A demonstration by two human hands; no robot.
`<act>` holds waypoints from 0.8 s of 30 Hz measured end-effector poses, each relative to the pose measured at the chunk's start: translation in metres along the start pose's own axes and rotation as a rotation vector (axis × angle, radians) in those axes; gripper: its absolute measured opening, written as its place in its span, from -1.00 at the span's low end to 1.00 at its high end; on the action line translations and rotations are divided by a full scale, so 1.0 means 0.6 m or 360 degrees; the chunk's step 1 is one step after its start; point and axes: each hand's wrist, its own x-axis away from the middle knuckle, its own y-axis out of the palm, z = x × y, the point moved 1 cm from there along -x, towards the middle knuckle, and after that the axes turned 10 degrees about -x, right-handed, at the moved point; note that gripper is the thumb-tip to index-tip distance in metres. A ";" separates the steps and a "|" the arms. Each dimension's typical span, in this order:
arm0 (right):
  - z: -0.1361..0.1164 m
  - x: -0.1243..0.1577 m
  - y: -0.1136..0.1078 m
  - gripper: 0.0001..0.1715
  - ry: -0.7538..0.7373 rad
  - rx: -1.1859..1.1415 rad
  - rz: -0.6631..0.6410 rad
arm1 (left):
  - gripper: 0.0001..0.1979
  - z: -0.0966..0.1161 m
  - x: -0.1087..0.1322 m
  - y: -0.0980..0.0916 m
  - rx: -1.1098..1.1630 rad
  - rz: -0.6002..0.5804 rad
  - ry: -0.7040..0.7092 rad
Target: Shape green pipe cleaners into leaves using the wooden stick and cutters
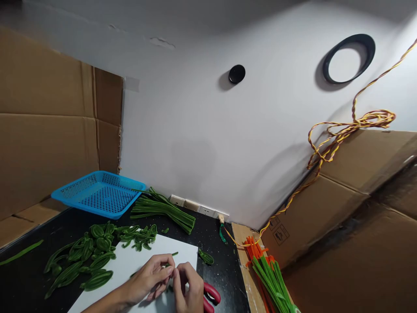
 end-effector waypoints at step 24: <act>-0.031 -0.009 0.000 -0.51 0.0853 -0.0819 0.0110 | -0.60 0.021 0.018 0.000 -0.0203 0.0303 0.0155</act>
